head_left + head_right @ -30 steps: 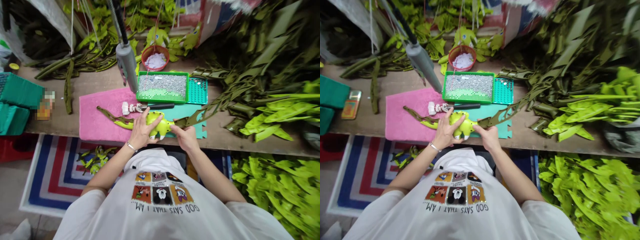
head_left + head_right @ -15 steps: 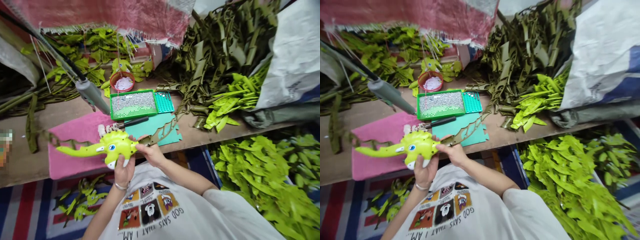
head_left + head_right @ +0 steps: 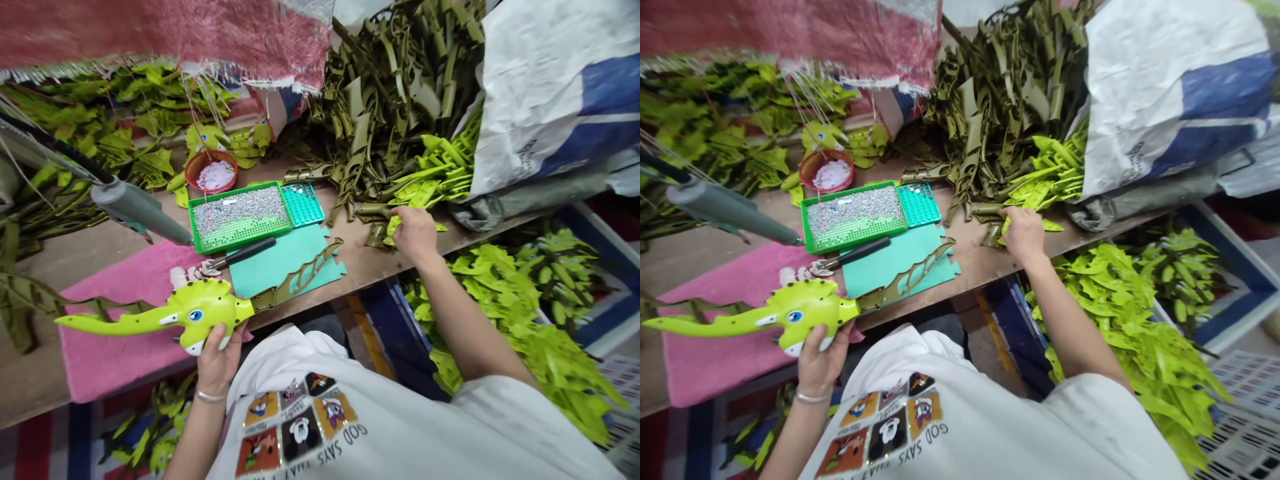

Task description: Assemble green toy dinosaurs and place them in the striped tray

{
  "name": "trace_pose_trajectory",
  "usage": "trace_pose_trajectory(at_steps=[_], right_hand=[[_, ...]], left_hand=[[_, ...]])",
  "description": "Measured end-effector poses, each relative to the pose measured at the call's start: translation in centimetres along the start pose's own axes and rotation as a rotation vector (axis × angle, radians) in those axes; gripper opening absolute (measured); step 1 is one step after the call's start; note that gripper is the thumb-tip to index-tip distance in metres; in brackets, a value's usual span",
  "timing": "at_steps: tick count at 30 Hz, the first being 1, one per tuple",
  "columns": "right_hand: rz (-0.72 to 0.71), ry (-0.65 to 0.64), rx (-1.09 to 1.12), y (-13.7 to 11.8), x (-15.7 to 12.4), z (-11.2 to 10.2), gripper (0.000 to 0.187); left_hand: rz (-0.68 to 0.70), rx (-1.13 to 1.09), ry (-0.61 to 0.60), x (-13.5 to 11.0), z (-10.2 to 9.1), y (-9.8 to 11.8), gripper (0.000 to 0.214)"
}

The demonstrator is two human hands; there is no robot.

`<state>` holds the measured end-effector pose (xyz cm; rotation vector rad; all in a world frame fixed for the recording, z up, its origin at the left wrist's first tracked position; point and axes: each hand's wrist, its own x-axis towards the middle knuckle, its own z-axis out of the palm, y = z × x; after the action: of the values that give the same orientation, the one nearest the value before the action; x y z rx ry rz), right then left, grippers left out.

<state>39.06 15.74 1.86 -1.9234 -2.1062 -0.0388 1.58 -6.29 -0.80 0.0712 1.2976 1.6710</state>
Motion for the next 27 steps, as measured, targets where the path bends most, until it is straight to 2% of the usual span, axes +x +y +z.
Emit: trace_pose_trajectory(at_steps=[2,4,8,14,19,21,23,25,27], right_hand=[[-0.114,-0.039,-0.075,0.8,1.3,0.6,0.04],[-0.215,-0.101,-0.118,0.4,2.4,1.6,0.042],[-0.258,-0.233,-0.239,-1.1,4.6,3.3,0.044],[-0.331,-0.218,-0.269,-0.4,6.5,4.5,0.05],[-0.346,-0.19,-0.286,-0.5,6.4,4.1,0.034],[-0.288,-0.11,-0.201,-1.4,5.7,3.0,0.032],[-0.224,0.02,-0.009,-3.0,4.4,1.6,0.028],[-0.186,0.159,0.309,-5.3,2.7,0.4,0.024],[-0.194,0.235,0.676,-8.4,0.5,-0.2,0.021]], left_hand=[[-0.019,-0.011,-0.017,0.0,0.5,-0.4,0.049],[-0.027,-0.022,-0.039,0.0,1.0,-0.5,0.047],[-0.028,-0.008,-0.049,-0.2,1.5,-0.4,0.046],[-0.025,0.009,-0.041,-0.3,0.9,-0.1,0.04],[-0.04,-0.037,-0.01,0.0,0.8,0.2,0.044],[-0.051,-0.044,-0.008,0.1,0.6,0.1,0.045],[-0.045,-0.041,-0.013,0.2,0.5,0.0,0.044],[-0.047,-0.032,-0.027,0.2,0.5,-0.2,0.044],[-0.071,-0.029,-0.047,0.1,0.9,-0.4,0.047]])
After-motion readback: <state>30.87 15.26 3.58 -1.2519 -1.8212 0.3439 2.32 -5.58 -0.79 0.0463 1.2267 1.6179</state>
